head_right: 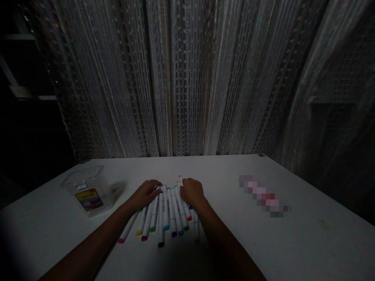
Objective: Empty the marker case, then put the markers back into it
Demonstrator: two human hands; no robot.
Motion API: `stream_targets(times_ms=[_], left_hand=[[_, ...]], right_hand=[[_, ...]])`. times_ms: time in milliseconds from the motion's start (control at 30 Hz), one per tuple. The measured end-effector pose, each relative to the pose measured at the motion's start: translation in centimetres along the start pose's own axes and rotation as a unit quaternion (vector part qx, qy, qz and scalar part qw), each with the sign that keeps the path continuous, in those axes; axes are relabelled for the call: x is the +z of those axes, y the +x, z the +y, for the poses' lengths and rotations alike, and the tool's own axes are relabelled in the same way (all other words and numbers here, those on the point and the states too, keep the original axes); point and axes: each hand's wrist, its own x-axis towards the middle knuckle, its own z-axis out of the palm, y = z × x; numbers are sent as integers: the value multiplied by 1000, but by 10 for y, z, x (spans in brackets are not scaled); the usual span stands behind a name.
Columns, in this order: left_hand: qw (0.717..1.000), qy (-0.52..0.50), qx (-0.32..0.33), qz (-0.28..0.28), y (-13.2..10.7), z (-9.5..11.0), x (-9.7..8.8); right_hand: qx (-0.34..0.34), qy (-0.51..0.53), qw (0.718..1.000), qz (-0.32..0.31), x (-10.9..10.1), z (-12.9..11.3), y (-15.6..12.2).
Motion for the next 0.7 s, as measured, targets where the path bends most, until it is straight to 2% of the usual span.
stream_targets(times_ms=[167, 333, 467, 700], left_hand=[[1000, 1, 18, -9, 6, 4, 3], [1000, 18, -9, -19, 9, 10, -3], [998, 24, -25, -45, 10, 18, -4], [995, 40, -28, -86, 4, 32, 4]], right_hand=[[8, 2, 1000, -5, -1, 0, -1], [4, 7, 1000, -2, -2, -1, -3], [-5, 12, 1000, 3, -3, -2, -4], [1, 14, 1000, -1, -2, -2, -5]])
